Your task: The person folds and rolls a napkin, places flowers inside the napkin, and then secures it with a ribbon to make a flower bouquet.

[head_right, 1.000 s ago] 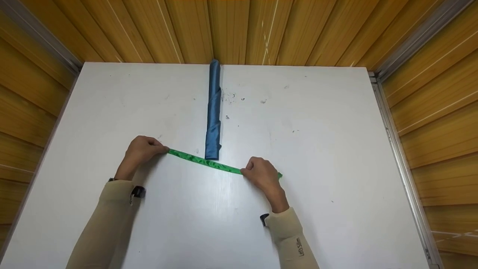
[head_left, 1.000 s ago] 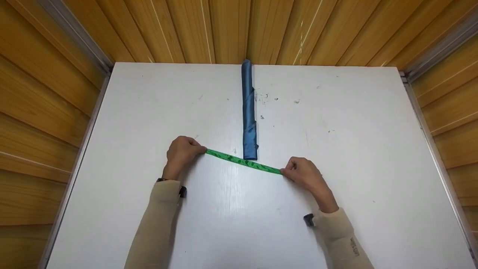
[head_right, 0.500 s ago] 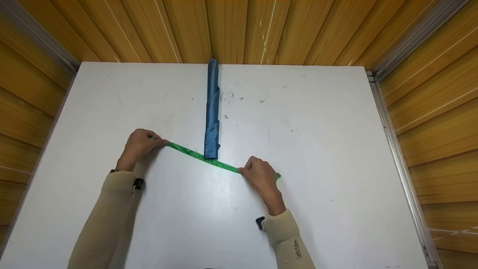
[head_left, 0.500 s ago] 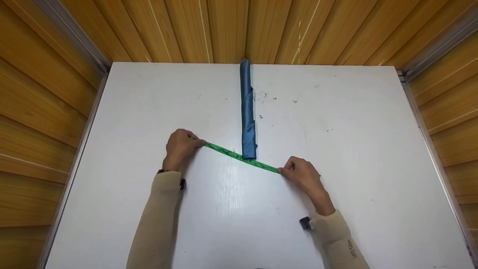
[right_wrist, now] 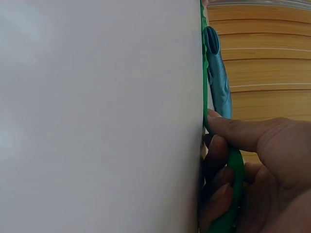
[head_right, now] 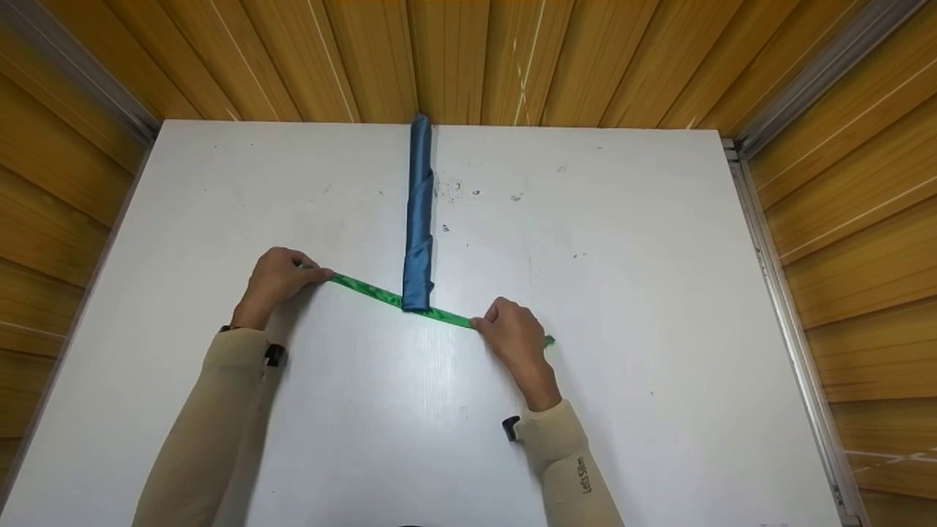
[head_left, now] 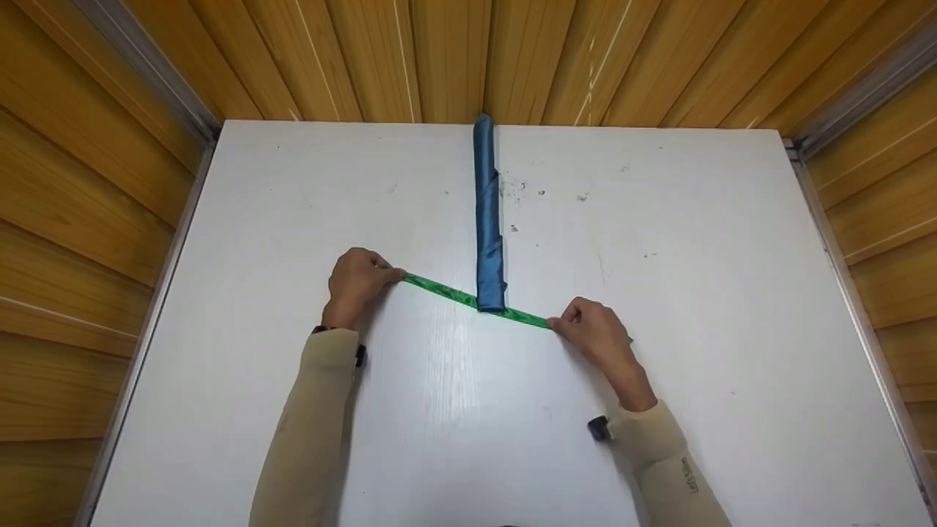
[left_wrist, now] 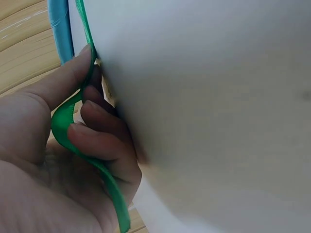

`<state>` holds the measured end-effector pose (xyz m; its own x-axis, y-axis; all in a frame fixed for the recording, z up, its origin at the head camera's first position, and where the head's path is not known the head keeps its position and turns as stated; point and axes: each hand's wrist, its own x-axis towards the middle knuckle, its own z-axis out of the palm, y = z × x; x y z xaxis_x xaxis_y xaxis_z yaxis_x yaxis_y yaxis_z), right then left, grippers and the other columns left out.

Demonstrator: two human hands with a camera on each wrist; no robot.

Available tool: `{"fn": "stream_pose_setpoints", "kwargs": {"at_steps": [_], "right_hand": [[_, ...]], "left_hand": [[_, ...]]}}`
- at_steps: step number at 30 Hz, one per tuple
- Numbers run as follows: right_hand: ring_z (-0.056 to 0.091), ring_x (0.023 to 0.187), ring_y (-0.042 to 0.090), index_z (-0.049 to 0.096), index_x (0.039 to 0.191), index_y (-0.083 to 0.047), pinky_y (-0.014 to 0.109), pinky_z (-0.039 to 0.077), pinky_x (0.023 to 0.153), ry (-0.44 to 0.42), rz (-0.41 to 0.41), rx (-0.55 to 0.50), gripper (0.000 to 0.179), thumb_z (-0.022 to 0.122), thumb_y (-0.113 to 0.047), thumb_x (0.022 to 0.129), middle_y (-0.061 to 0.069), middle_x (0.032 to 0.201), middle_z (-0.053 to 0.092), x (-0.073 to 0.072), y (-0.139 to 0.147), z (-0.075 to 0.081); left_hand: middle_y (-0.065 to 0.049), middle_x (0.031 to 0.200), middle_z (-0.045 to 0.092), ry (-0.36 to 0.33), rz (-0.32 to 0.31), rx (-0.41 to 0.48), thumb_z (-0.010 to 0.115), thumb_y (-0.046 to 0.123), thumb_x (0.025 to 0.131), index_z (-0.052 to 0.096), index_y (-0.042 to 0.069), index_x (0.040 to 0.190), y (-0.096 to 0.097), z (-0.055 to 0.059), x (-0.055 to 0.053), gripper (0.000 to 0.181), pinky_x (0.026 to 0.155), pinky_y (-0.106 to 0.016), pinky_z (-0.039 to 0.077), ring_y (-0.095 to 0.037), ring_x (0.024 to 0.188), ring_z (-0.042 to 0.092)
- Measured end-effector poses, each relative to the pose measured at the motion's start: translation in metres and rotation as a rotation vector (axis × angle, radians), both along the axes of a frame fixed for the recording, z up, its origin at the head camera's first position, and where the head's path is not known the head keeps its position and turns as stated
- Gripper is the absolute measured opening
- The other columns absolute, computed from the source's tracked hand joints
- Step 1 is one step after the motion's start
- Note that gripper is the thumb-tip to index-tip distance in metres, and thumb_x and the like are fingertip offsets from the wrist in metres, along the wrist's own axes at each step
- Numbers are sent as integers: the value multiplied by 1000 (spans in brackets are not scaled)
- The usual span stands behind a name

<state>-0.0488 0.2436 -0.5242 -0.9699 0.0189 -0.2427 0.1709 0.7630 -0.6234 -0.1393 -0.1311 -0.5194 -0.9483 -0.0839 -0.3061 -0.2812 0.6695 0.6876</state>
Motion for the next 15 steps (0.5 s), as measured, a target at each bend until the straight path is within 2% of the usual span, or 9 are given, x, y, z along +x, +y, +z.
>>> {"fn": "stream_pose_setpoints", "kwargs": {"at_steps": [11, 15], "right_hand": [[53, 71, 20, 67, 88, -5, 32, 41, 61, 16, -23, -1, 24, 80, -24, 97, 4, 76, 62, -13, 0, 0], [53, 69, 19, 66, 89, -5, 32, 41, 60, 29, -18, 3, 23, 80, -22, 97, 5, 77, 63, -18, 1, 0]], "left_hand": [[-17, 101, 73, 69, 10, -18, 84, 21, 91, 78, -2, 94, 5, -2, -6, 24, 82, -48, 56, -32, 95, 69], [-17, 101, 74, 69, 7, -36, 84, 21, 91, 79, -3, 97, 7, -1, -10, 25, 81, -47, 56, -32, 95, 69]]}}
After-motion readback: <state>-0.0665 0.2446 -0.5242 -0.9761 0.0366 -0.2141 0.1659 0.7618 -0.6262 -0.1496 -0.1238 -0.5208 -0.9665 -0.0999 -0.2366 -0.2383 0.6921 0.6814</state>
